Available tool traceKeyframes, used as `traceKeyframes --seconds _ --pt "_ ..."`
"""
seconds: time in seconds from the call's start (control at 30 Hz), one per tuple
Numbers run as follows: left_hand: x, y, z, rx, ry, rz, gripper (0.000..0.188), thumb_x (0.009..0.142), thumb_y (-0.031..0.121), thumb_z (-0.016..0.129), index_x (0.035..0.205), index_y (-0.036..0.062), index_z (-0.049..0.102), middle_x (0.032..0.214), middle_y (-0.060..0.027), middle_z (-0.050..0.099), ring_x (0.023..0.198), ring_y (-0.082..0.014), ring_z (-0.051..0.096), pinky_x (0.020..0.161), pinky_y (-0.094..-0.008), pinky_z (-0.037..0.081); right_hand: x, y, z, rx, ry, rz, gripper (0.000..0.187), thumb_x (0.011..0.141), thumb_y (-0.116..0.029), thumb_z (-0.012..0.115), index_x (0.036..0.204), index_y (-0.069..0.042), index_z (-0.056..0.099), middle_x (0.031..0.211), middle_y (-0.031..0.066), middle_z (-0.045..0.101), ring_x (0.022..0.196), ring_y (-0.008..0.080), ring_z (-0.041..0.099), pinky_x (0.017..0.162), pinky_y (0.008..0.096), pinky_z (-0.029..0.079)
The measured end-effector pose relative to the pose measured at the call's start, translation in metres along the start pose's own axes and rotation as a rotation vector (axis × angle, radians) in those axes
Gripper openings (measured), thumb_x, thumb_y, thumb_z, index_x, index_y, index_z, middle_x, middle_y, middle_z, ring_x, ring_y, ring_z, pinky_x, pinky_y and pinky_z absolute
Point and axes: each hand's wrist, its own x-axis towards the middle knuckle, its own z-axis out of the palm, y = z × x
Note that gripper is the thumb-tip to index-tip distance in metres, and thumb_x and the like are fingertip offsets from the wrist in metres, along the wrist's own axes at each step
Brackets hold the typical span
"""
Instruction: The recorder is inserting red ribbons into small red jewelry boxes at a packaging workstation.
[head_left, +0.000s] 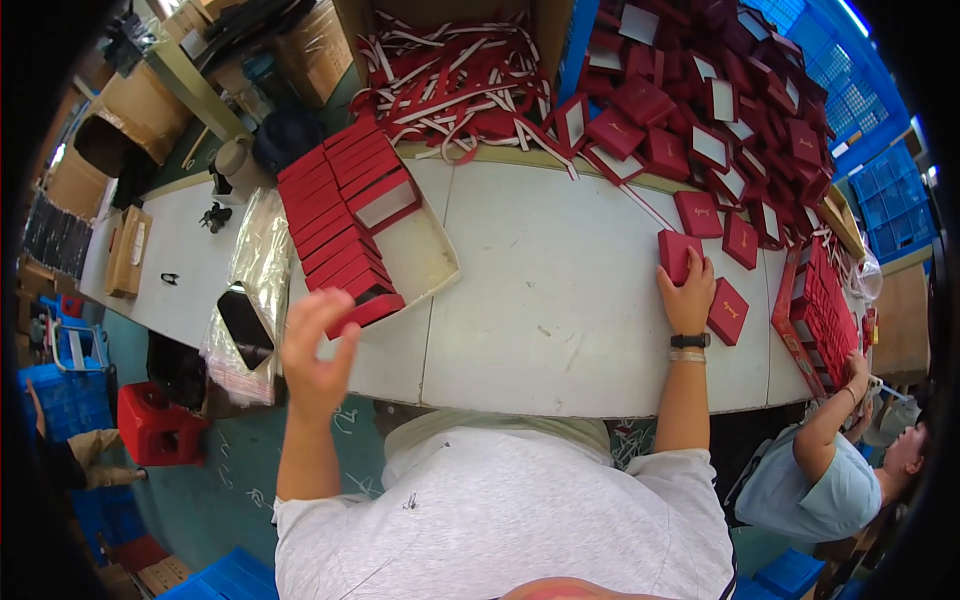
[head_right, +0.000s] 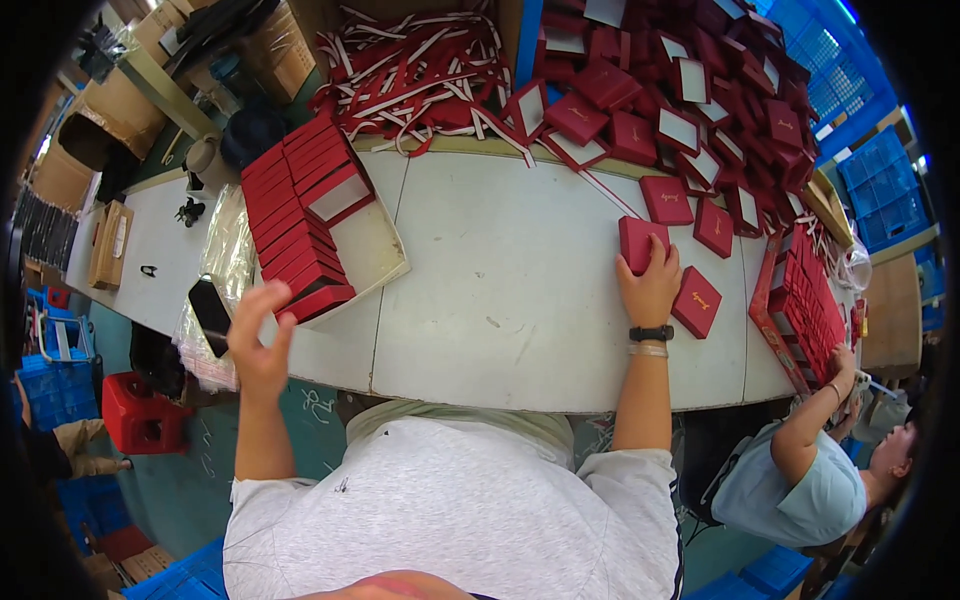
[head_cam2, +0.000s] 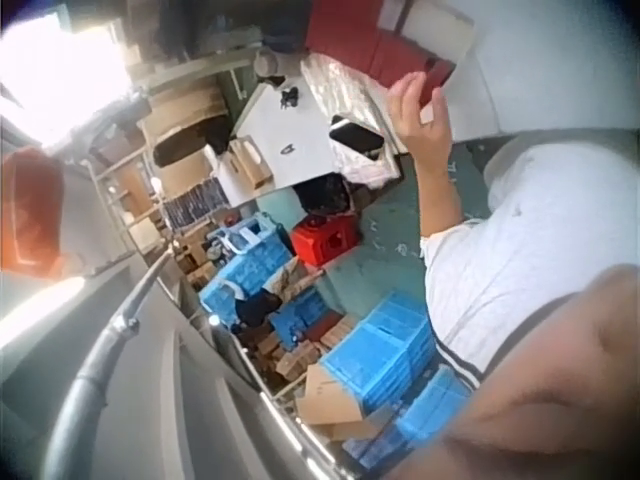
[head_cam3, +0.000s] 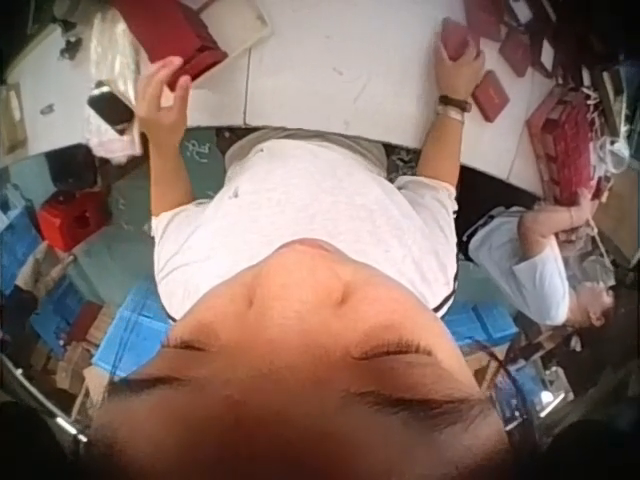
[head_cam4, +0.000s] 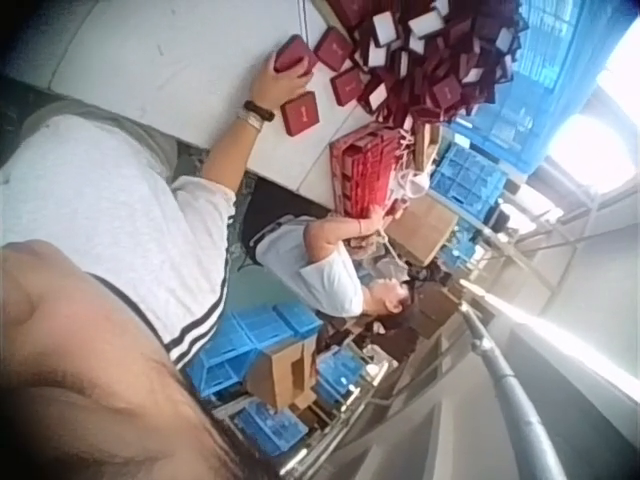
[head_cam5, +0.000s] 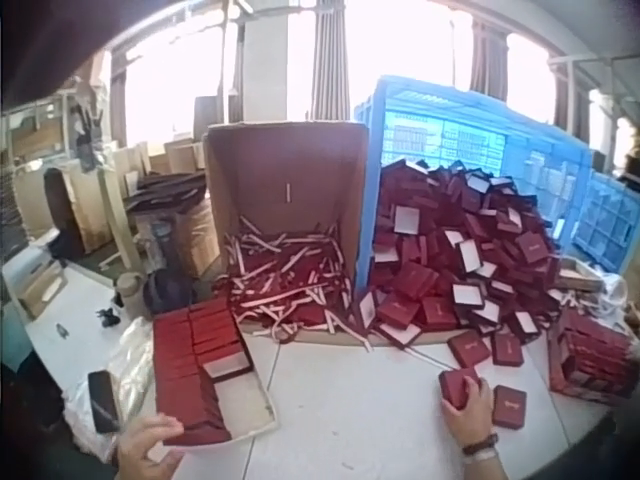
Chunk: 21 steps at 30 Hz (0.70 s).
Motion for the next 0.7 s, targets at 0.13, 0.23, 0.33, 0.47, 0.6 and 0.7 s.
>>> traceKeyframes --seconds 0.13,0.23,0.33,0.47,0.6,0.7 --pt "-0.051 0.028 0.016 -0.444 -0.409 -0.084 0.025 0.071 0.008 0.07 0.094 0.0 0.064 0.097 -0.0133 0.062 0.088 -0.0245 0.058 0.079 -0.0325 0.046 -0.03 -0.041 -0.039 1.517 -0.241 0.279 0.059 0.086 -0.041 0.052 0.132 -0.006 0.039 0.13 0.022 0.045 0.111 0.041 0.049 0.095 0.0469 0.039" --pt "-0.059 0.047 0.054 -0.672 -0.379 -0.391 0.02 0.075 0.009 0.067 0.093 -0.001 0.064 0.095 -0.0114 0.062 0.087 -0.0214 0.058 0.079 -0.0301 0.045 -0.063 -0.109 -0.072 2.139 -0.837 0.363 0.069 0.09 -0.053 0.03 0.138 -0.004 0.031 0.134 0.0232 0.041 0.114 0.0496 0.045 0.089 0.0487 0.044" --pt "-0.046 0.06 0.08 -0.91 -0.184 -0.557 0.015 0.082 0.009 0.062 0.093 -0.0017 0.062 0.092 -0.0087 0.061 0.088 -0.0182 0.057 0.079 -0.0278 0.044 -0.081 -0.141 -0.073 2.173 -1.242 0.283 0.071 0.09 -0.055 0.025 0.139 -0.004 0.029 0.134 0.0244 0.04 0.11 0.0542 0.046 0.083 0.0487 0.049" --pt "-0.029 0.059 0.087 -1.101 -0.249 -0.669 0.014 0.087 0.011 0.057 0.093 -0.001 0.061 0.092 -0.0073 0.06 0.09 -0.0167 0.055 0.081 -0.027 0.043 -0.09 -0.147 -0.071 2.237 -1.433 0.254 0.07 0.089 -0.054 0.027 0.138 -0.004 0.032 0.133 0.024 0.042 0.112 0.0486 0.047 0.082 0.049 0.049" --pt "-0.044 0.05 0.093 -1.432 -0.469 -0.584 0.029 0.09 0.027 0.055 0.098 -0.0007 0.058 0.094 -0.0074 0.059 0.091 -0.0143 0.054 0.083 -0.0276 0.042 -0.104 -0.149 -0.078 1.745 -1.021 0.046 0.063 0.079 -0.035 0.065 0.132 -0.007 0.043 0.131 0.0202 0.044 0.116 0.0346 0.049 0.089 0.0428 0.047" --pt "-0.043 0.081 0.096 -1.667 -0.327 -0.694 0.039 0.092 0.035 0.052 0.105 -0.0013 0.054 0.098 -0.0086 0.059 0.094 -0.0143 0.055 0.086 -0.0288 0.042 -0.1 -0.165 -0.097 0.887 -0.366 -0.698 0.068 0.057 -0.019 0.08 0.12 -0.015 0.054 0.133 0.0157 0.04 0.119 0.035 0.043 0.096 0.0423 0.039"
